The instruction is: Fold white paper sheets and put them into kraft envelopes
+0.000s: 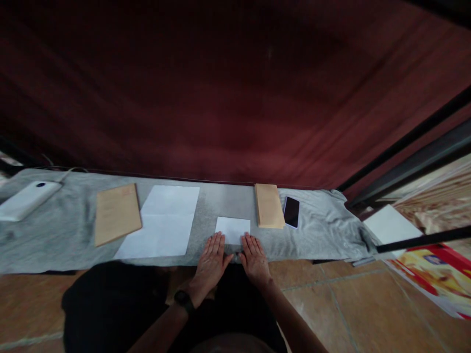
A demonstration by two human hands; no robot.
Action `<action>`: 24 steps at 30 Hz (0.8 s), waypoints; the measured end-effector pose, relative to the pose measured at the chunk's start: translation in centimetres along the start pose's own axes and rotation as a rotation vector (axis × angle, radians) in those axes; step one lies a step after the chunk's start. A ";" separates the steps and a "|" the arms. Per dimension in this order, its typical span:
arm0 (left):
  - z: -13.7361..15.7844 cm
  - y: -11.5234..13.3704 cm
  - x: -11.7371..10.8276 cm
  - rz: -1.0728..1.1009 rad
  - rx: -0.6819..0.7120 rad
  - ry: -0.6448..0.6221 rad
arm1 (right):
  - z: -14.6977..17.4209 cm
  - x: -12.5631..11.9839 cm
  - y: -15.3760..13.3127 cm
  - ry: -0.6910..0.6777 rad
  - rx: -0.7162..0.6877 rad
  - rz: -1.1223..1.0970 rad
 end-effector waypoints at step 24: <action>-5.7 -3.0 1.8 0.095 0.102 -0.161 | 0.1 0.0 -0.3 -0.082 0.009 0.026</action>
Point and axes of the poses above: each hand's wrist, its own z-axis away from the middle knuckle, its own x-axis out of the palm, y = z × x, the point moved 5 cm from there along -z, towards the middle knuckle, and after that the axes turned 15 degrees about x, right-handed, at the moved point
